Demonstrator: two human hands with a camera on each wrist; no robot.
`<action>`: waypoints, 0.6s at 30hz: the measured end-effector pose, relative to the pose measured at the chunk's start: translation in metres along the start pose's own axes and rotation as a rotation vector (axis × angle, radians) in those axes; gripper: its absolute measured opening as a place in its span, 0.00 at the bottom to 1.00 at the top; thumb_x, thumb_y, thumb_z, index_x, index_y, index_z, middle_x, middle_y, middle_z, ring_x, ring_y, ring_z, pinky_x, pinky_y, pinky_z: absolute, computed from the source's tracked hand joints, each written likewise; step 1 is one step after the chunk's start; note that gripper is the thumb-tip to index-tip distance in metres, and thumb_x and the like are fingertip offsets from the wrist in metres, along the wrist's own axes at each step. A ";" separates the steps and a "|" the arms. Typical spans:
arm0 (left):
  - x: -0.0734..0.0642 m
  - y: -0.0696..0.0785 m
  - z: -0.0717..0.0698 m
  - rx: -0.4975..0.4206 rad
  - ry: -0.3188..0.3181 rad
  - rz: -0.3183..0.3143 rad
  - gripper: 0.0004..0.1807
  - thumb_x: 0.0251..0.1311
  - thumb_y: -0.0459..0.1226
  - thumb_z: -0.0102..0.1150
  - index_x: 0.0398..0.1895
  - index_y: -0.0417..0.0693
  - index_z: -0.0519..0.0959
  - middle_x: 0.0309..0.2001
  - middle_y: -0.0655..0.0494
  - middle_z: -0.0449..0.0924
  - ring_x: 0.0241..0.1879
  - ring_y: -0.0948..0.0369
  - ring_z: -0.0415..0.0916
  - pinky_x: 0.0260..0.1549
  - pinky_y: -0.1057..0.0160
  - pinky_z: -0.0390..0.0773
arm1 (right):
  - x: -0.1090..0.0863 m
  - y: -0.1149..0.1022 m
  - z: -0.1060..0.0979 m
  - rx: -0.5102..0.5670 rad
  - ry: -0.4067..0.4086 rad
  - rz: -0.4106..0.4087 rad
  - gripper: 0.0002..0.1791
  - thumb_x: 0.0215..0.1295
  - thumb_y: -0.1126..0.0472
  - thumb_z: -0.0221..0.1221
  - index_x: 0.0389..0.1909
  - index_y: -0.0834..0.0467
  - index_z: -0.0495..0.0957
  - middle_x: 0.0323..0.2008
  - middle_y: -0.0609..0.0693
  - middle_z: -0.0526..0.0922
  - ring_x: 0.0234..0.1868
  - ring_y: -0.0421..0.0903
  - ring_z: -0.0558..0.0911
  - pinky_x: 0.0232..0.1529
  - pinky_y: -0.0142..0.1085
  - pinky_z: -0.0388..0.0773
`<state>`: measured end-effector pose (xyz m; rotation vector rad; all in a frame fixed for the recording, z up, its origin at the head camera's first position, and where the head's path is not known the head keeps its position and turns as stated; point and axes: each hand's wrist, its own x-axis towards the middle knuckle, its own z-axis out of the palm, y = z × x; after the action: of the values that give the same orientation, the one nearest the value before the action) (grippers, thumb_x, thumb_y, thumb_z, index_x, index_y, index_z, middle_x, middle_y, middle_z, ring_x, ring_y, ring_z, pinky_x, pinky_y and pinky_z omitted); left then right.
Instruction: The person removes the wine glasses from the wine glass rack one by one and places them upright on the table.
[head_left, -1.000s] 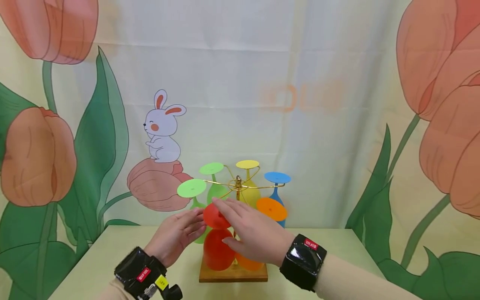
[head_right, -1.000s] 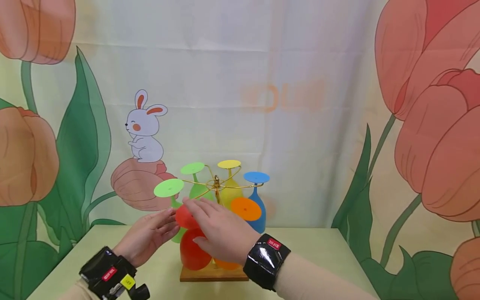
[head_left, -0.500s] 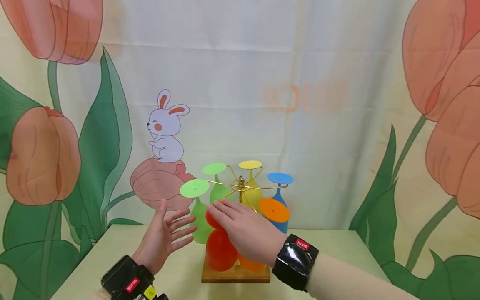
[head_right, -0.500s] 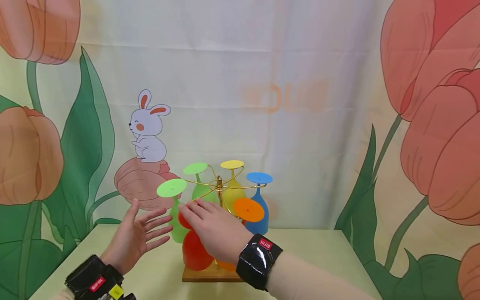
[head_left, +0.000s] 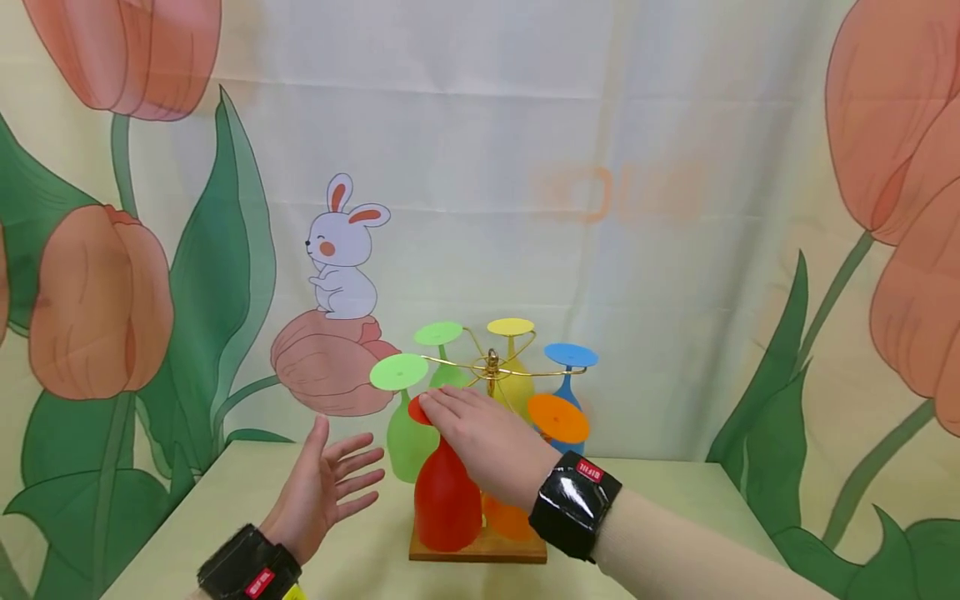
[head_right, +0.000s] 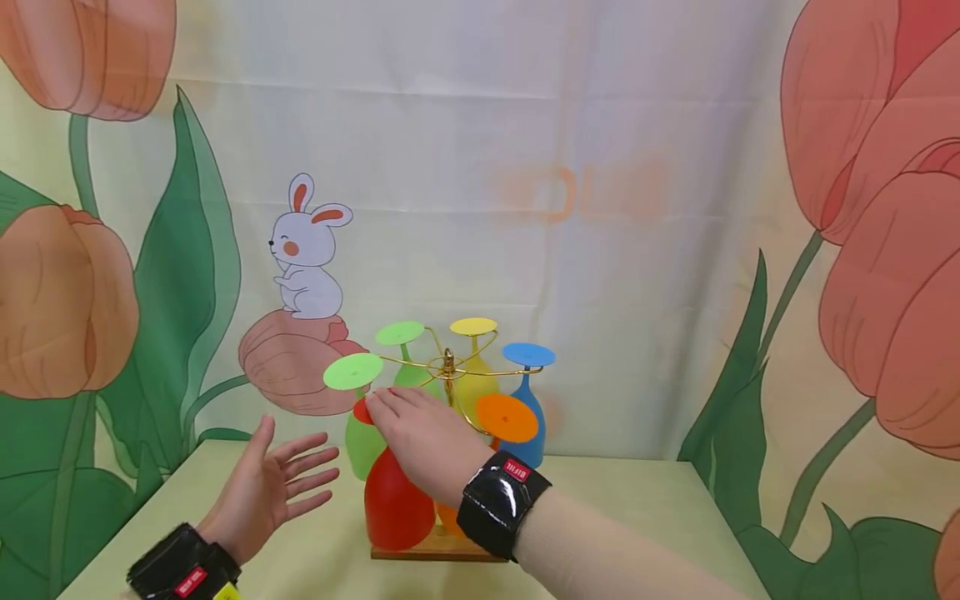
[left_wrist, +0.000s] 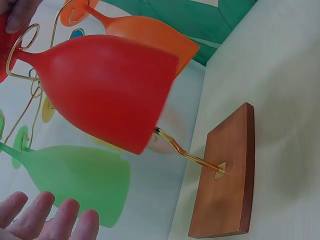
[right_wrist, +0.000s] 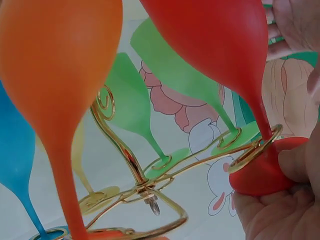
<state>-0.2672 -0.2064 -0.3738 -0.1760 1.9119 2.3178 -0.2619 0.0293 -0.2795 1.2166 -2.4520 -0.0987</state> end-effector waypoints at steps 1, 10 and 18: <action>0.000 -0.001 0.000 0.001 -0.001 -0.002 0.53 0.38 0.77 0.30 0.62 0.54 0.62 0.58 0.52 0.67 0.51 0.50 0.71 0.47 0.52 0.72 | 0.001 0.001 -0.001 0.006 0.001 0.009 0.35 0.57 0.66 0.58 0.66 0.56 0.56 0.62 0.49 0.64 0.63 0.47 0.60 0.61 0.38 0.58; 0.000 -0.006 -0.001 0.022 -0.038 -0.022 0.53 0.39 0.77 0.29 0.62 0.52 0.61 0.60 0.47 0.64 0.53 0.49 0.69 0.47 0.51 0.72 | 0.001 0.016 -0.002 -0.031 0.071 0.100 0.34 0.57 0.67 0.58 0.65 0.58 0.57 0.61 0.50 0.64 0.62 0.47 0.61 0.61 0.38 0.57; -0.002 -0.010 -0.002 0.045 -0.063 0.002 0.53 0.41 0.76 0.26 0.63 0.49 0.58 0.61 0.43 0.61 0.56 0.45 0.65 0.47 0.50 0.72 | -0.013 0.025 0.000 -0.040 0.130 0.142 0.31 0.59 0.67 0.56 0.64 0.60 0.59 0.61 0.52 0.65 0.62 0.48 0.62 0.61 0.39 0.58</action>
<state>-0.2639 -0.2064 -0.3838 -0.0961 1.9331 2.2512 -0.2732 0.0549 -0.2782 0.9968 -2.4021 -0.0280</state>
